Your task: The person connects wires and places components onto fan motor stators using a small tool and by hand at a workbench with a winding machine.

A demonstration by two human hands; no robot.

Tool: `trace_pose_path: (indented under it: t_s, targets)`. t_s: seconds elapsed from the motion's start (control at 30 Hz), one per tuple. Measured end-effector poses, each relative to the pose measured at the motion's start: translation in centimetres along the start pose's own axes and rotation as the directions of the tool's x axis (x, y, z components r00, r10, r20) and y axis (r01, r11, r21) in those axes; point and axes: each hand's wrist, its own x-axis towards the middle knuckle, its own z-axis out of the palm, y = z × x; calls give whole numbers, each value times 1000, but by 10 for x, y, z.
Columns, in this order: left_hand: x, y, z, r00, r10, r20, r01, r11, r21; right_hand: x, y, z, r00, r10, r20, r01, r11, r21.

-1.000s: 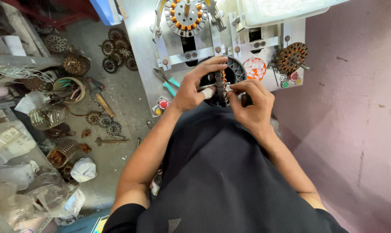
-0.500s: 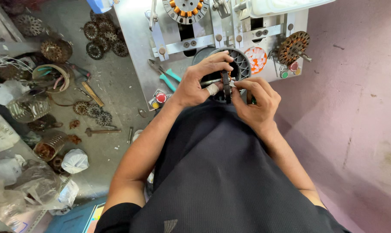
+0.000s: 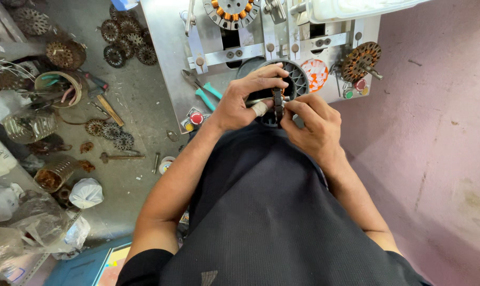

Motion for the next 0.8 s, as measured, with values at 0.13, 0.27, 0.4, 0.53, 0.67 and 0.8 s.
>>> trace_pose_path:
  t_s: [0.13,0.27,0.4,0.53,0.67,0.8]
  targets:
    - [0,-2,4,1000,3,-22,-3,1000,14,6,-1,-8,985,99,144,-106,994,39]
    - [-1,-1,4,999,-32,-23,33,999,15,21,13,-13,912,261,318,-327,929,175]
    - [-2,1,2,1000,-25,-9,25,1000,-11,31,33,-22,829,270,489,-446,847,289]
    - [-5,-2,0,1000,-22,-5,22,996,-81,34,45,-20,808,254,531,-486,796,360]
    - [-5,-11,-2,999,-41,-12,37,968,-247,41,54,-11,751,290,594,-586,706,398]
    - [-7,-15,-4,1000,-14,-4,13,968,-250,47,52,-7,689,358,630,-647,695,313]
